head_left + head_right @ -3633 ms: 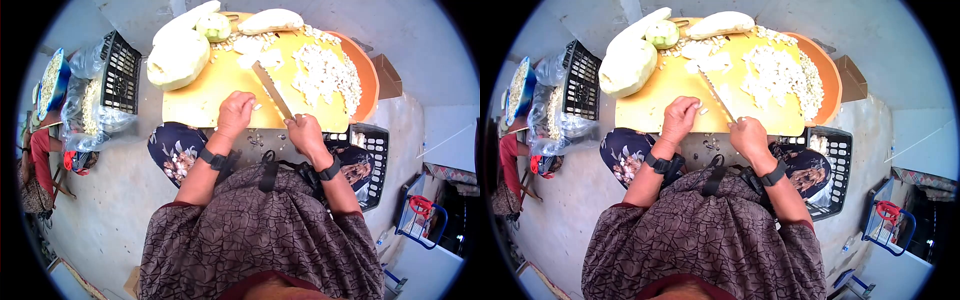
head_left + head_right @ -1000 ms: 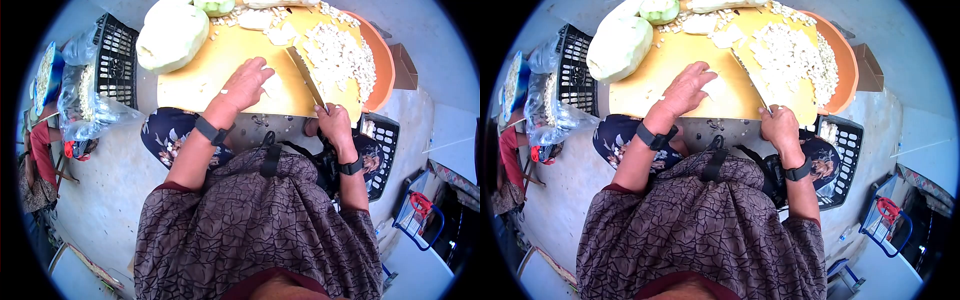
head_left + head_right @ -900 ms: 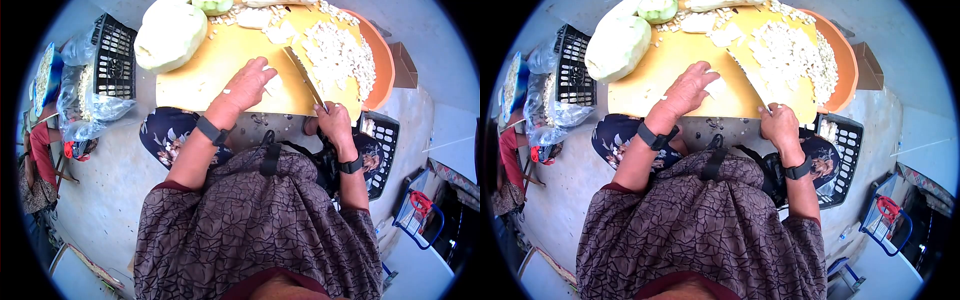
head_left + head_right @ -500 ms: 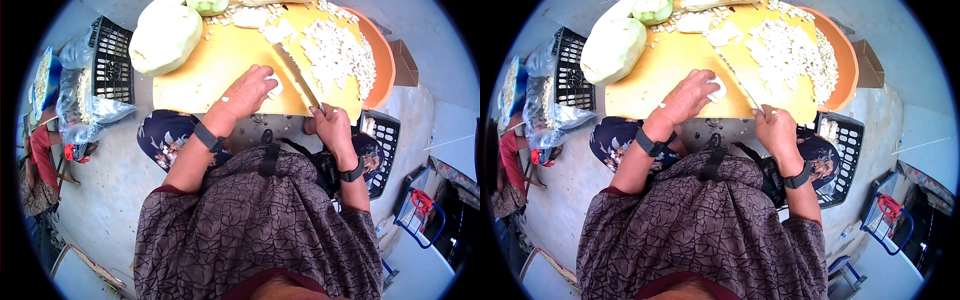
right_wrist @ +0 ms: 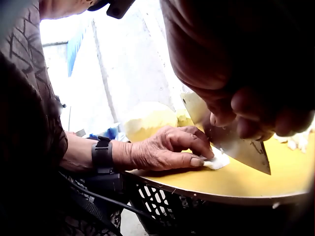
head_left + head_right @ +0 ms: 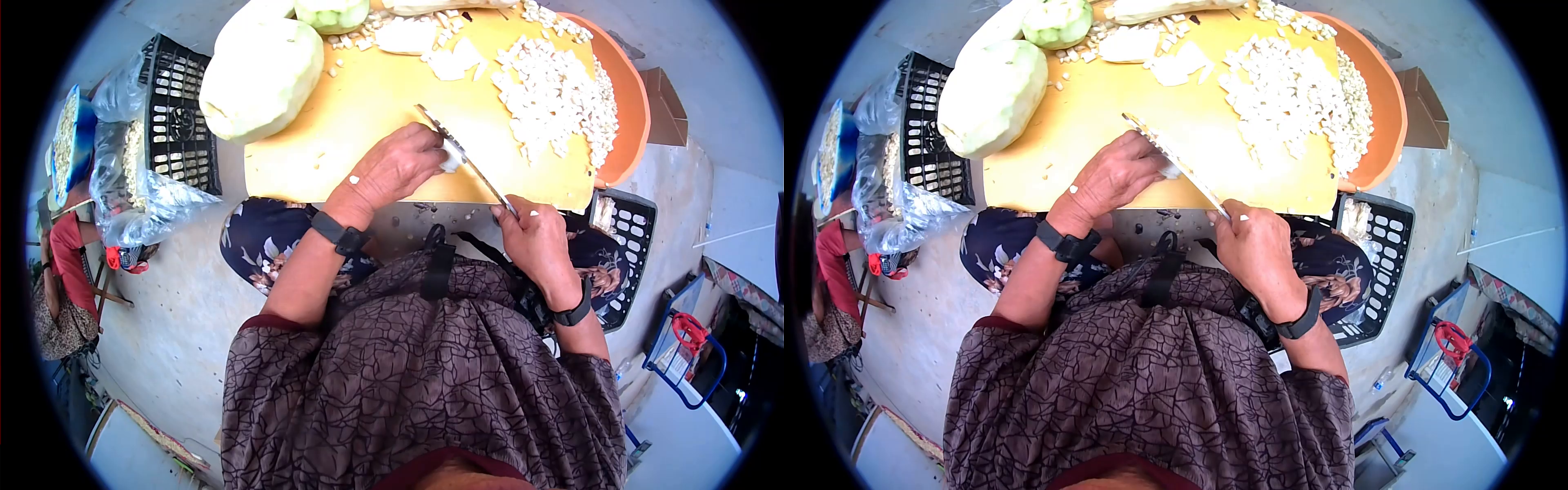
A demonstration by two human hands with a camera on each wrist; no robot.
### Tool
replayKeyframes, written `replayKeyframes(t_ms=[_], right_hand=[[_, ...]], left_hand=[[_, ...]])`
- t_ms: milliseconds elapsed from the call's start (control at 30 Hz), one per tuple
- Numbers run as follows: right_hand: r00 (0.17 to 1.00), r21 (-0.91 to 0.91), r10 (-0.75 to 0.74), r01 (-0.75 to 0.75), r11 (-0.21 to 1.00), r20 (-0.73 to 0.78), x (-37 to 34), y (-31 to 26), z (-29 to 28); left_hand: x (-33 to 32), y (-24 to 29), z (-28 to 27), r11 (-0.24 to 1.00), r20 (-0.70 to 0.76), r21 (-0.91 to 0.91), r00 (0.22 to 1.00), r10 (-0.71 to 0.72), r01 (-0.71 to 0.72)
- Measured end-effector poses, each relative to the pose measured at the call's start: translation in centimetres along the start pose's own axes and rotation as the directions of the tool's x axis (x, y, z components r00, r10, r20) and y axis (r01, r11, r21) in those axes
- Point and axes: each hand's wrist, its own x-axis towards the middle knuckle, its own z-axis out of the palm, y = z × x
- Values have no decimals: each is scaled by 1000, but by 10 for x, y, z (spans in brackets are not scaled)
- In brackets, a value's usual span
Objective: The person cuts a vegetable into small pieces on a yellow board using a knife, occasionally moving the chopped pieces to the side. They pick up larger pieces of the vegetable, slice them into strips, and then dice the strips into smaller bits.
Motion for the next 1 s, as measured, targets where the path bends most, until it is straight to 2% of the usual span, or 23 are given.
replayKeyframes(t_ms=[133,233,333,433,533,633,800,1000], right_hand=[[1000,-90,-18,19,996,14,0,3,4],[999,-91,-35,37,995,26,-1,2,2],[999,-93,-39,43,995,38,-3,1,2],[998,-88,-20,25,996,62,-6,-1,0],[997,-91,-6,13,996,81,-8,0,0],[996,-95,-21,29,995,90,-6,-2,1],[990,-119,-75,89,989,119,3,13,12],[990,-101,-11,25,995,138,18,11,18]], left_hand=[[-1,-1,1,997,-27,58,998,57,-55],[4,3,-3,1000,-23,-8,999,23,-23],[2,6,-5,998,6,65,1000,28,-28],[2,10,-5,1000,-6,-3,1000,-10,10],[-1,14,-3,997,48,27,996,-71,70],[0,14,-2,997,15,0,997,-72,72],[2,13,-3,999,12,23,999,-49,49],[3,10,0,996,-15,87,1000,-2,4]])
